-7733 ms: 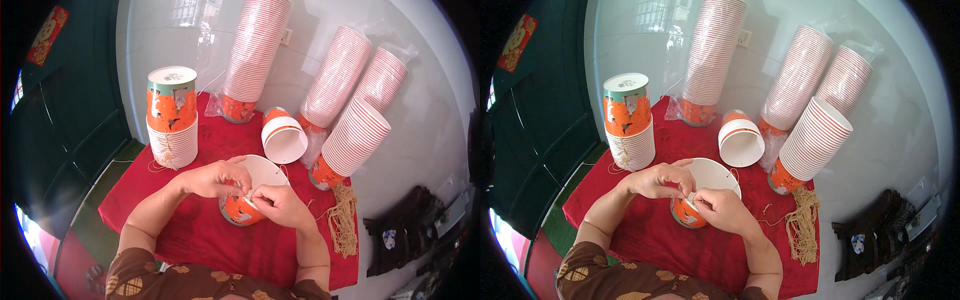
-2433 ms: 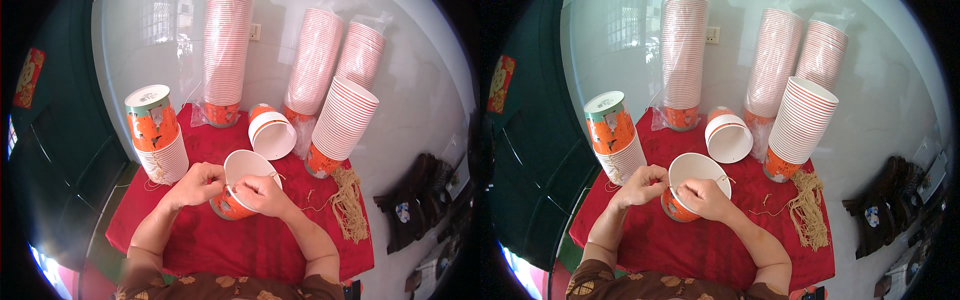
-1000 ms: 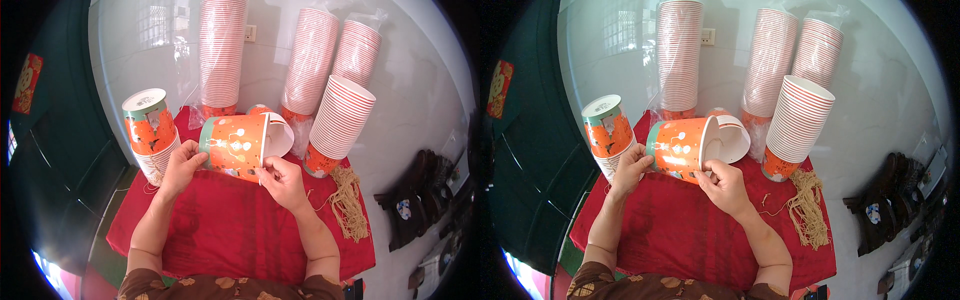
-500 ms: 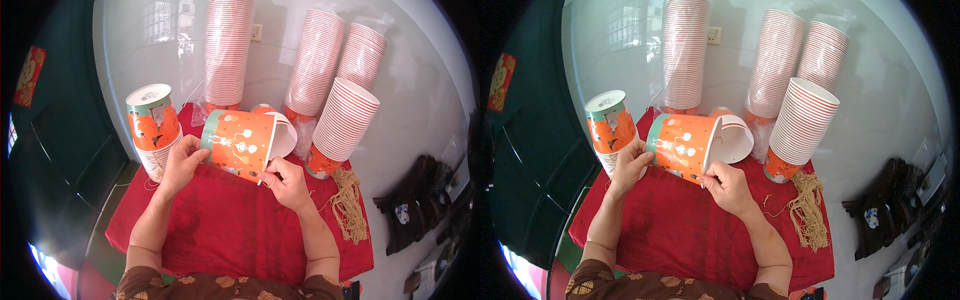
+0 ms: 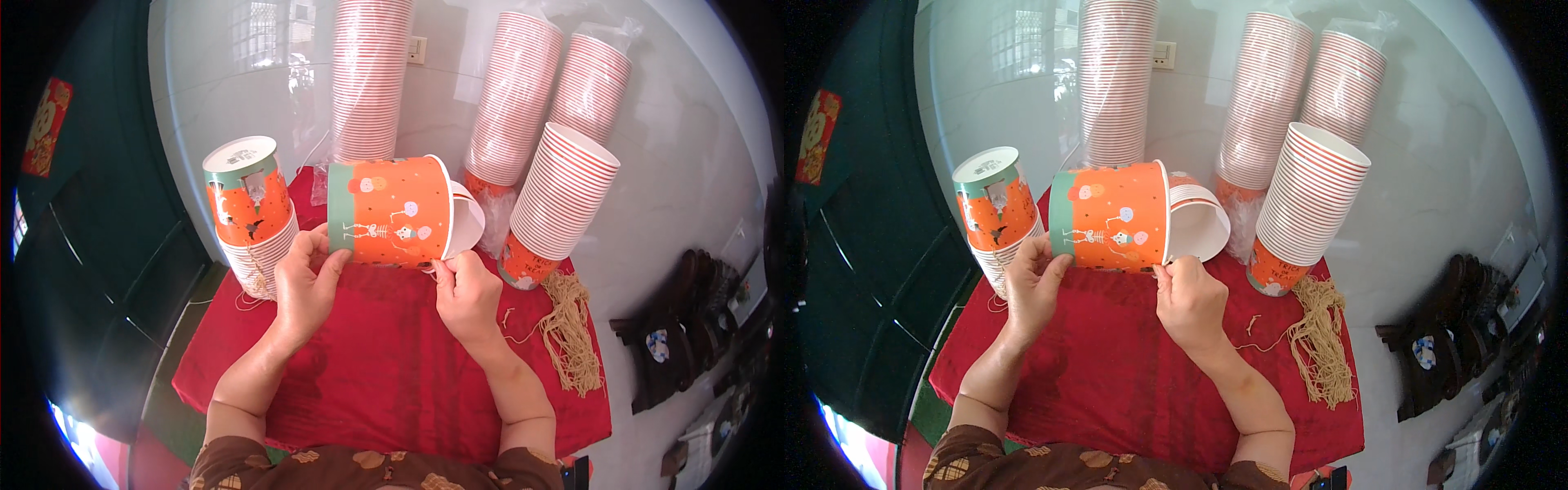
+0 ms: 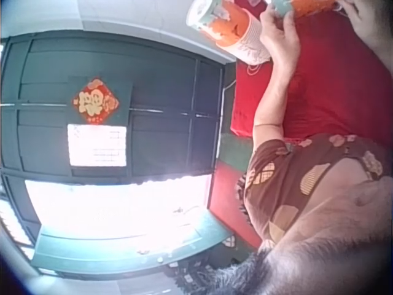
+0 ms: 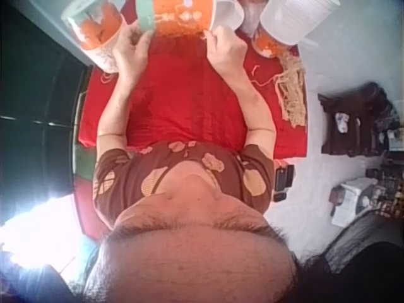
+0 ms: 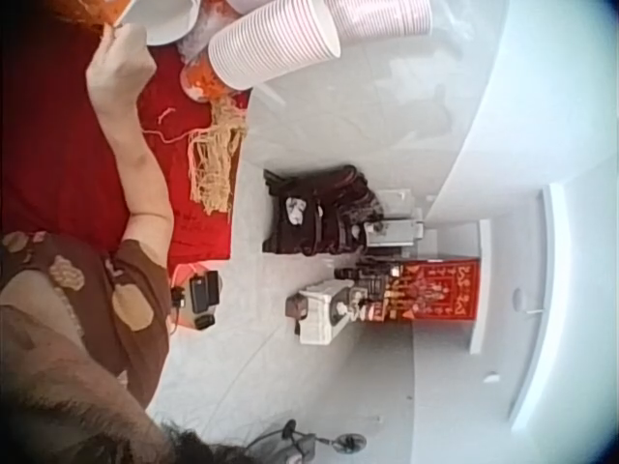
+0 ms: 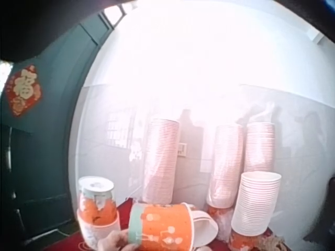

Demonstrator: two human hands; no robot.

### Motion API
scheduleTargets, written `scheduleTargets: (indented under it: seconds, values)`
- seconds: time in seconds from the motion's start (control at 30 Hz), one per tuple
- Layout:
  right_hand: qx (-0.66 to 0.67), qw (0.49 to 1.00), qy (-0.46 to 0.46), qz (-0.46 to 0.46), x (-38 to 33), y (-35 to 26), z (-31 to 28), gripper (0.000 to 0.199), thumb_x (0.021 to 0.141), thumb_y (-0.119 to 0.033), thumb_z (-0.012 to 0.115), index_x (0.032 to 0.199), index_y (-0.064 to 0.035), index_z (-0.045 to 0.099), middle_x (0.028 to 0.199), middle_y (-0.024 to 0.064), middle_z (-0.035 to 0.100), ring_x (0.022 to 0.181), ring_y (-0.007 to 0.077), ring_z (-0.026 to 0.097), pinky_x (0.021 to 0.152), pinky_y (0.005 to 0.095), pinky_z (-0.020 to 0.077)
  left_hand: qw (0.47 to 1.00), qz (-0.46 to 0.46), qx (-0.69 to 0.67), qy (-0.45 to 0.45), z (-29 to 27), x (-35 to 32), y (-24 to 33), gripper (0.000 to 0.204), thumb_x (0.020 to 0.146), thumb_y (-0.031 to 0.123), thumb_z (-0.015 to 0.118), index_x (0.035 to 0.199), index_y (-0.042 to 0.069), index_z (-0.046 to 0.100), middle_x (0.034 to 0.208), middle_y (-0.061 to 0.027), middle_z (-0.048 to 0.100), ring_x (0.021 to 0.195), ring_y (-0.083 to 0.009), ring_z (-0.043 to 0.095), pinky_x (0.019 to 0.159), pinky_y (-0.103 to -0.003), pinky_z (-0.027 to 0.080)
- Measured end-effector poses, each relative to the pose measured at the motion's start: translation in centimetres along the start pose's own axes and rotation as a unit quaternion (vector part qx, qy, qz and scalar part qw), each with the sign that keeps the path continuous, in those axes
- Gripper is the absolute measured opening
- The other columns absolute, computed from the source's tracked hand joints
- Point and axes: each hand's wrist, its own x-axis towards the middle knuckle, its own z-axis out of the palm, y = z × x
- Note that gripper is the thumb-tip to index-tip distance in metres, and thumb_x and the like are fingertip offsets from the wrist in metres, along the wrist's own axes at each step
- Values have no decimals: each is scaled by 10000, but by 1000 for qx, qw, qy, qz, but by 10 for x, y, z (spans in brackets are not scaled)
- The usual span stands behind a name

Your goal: Thread and tie strings through pre-punched holes in paper buckets to create handles.

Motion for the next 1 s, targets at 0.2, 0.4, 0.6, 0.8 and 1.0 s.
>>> scheduleTargets:
  seconds: [0.2,0.4,0.6,0.8,1.0]
  values:
    - [4,997,-31,-75,3,0,-1,249,773,-60,736,753,-47,488,652,112,499,521,290,535,448,386,407,992,-99,-69,-30,-17,9,5,166,962,156,605,936,9,534,810,8,537,699,-39,470,593,-204,419]
    - [27,984,-77,-157,1,-8,2,272,730,-31,762,721,-50,491,620,101,479,505,282,518,433,380,388,967,-211,-142,-12,-27,24,0,333,1013,337,525,933,15,557,769,14,547,667,-41,494,586,-215,445]
    - [96,966,-123,-206,-3,-23,4,276,704,-82,792,740,-61,519,626,78,510,526,254,550,432,366,414,943,-197,-268,20,-32,30,-33,228,1003,226,552,883,33,555,781,-1,597,660,-50,534,610,-220,474]
    - [105,989,-42,-99,9,-6,-16,163,789,-38,713,736,-26,559,668,103,572,544,260,581,466,344,432,922,-201,-330,4,-32,32,-32,164,991,165,565,897,32,548,797,-16,616,674,-68,566,632,-235,493]
    - [41,999,28,20,14,17,-16,136,816,-6,676,918,3,587,780,137,594,596,293,616,501,368,477,921,-185,-341,-4,-30,31,-26,156,991,155,560,906,25,544,815,-32,625,687,-80,579,643,-248,501]
